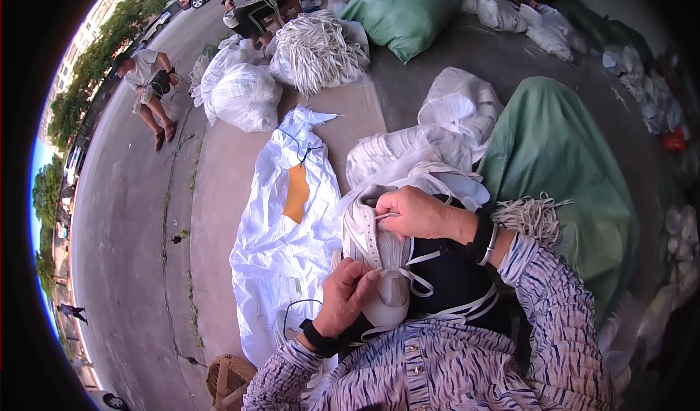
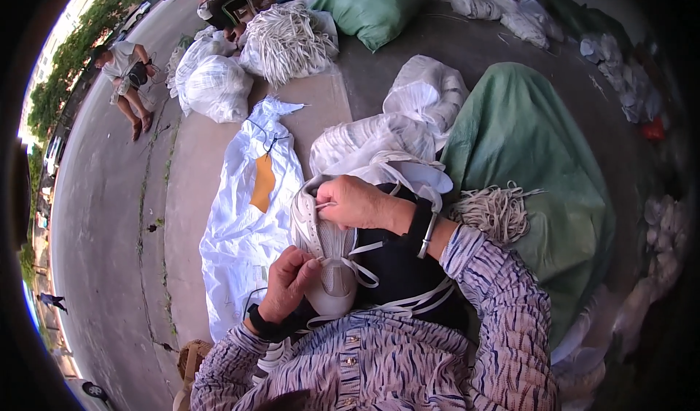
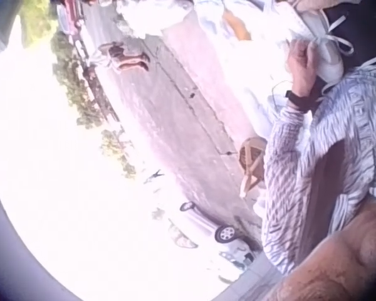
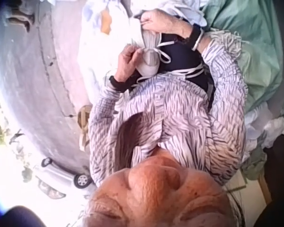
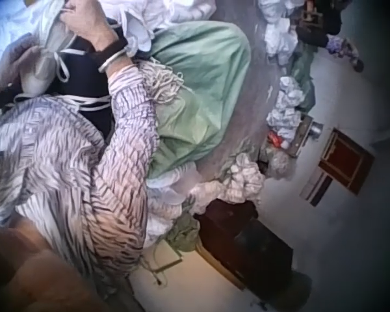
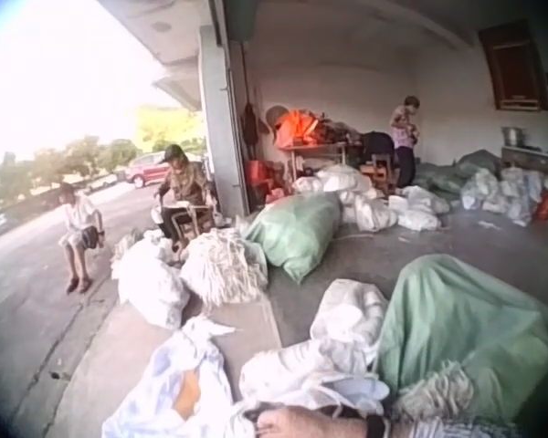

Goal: The recorder is lacing a white athletic shoe while sitting in a storage area surrounded by bags of components.

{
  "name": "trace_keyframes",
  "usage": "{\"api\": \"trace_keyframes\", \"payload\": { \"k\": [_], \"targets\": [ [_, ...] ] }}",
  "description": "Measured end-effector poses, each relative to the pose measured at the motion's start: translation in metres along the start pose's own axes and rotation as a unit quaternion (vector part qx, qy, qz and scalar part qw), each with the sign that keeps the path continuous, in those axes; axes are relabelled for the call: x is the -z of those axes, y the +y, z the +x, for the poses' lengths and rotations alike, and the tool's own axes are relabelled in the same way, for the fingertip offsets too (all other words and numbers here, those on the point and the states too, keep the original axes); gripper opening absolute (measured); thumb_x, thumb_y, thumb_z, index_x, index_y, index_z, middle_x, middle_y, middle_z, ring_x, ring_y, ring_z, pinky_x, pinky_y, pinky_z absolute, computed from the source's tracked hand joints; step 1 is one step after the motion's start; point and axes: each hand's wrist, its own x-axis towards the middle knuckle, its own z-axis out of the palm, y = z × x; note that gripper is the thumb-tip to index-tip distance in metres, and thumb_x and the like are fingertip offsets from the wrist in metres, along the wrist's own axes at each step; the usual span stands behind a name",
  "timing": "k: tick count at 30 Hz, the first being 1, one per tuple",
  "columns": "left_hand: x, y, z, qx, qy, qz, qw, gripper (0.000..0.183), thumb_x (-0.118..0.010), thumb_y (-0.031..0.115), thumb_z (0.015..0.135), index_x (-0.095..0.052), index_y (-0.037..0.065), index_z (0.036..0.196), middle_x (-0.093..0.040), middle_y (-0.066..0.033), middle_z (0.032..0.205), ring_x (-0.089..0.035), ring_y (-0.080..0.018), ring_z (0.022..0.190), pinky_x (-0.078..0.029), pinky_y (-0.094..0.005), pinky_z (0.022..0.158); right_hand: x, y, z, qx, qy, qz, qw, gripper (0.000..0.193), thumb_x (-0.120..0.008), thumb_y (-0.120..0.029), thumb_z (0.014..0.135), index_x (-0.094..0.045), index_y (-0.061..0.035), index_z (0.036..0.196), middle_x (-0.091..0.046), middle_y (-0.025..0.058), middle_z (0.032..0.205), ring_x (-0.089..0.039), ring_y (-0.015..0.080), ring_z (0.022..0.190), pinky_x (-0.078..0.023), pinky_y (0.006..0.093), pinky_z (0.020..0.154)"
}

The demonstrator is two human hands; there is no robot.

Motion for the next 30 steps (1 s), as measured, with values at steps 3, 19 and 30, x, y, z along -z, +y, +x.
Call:
{"api": "trace_keyframes", "payload": {
  "k": [3, 19, 30],
  "targets": [
    [-0.001, -0.007, 0.003, 0.021, -0.017, -0.013, 1.0, 0.015, -0.055, 0.016, 0.092, -0.058, 0.002, 0.089, -0.054, -0.0044, 0.076, -0.052, -0.0143, 0.073, -0.042, -0.0265, 0.066, -0.01, -0.005, 0.012, 0.023, 0.042, -0.127, 0.991, 0.023, -0.053, -0.014, 0.076, -0.063, 0.0032, 0.087, -0.064, 0.0238, 0.087, -0.062, 0.0381, 0.086, -0.048, 0.0441, 0.078],
    [0.011, 0.001, -0.005, 0.14, -0.066, -0.104, 0.982, 0.022, -0.057, 0.022, 0.092, -0.057, 0.002, 0.084, -0.052, 0.0022, 0.066, -0.046, -0.0056, 0.059, -0.04, -0.0218, 0.054, -0.014, 0.003, -0.056, -0.024, 0.101, -0.004, 0.995, 0.021, -0.048, -0.018, 0.09, -0.058, 0.0004, 0.087, -0.06, 0.01, 0.065, -0.053, 0.0141, 0.046, -0.041, 0.0291, 0.042],
    [0.02, 0.011, 0.006, 0.184, -0.128, -0.146, 0.964, 0.026, -0.054, 0.026, 0.093, -0.055, 0.005, 0.078, -0.048, 0.0047, 0.063, -0.042, -0.0037, 0.054, -0.037, -0.02, 0.049, -0.017, -0.023, -0.069, -0.05, 0.073, 0.09, 0.992, 0.023, -0.05, -0.018, 0.089, -0.063, 0.0, 0.086, -0.064, 0.0084, 0.063, -0.055, 0.0129, 0.042, -0.044, 0.0257, 0.044]
  ]
}}
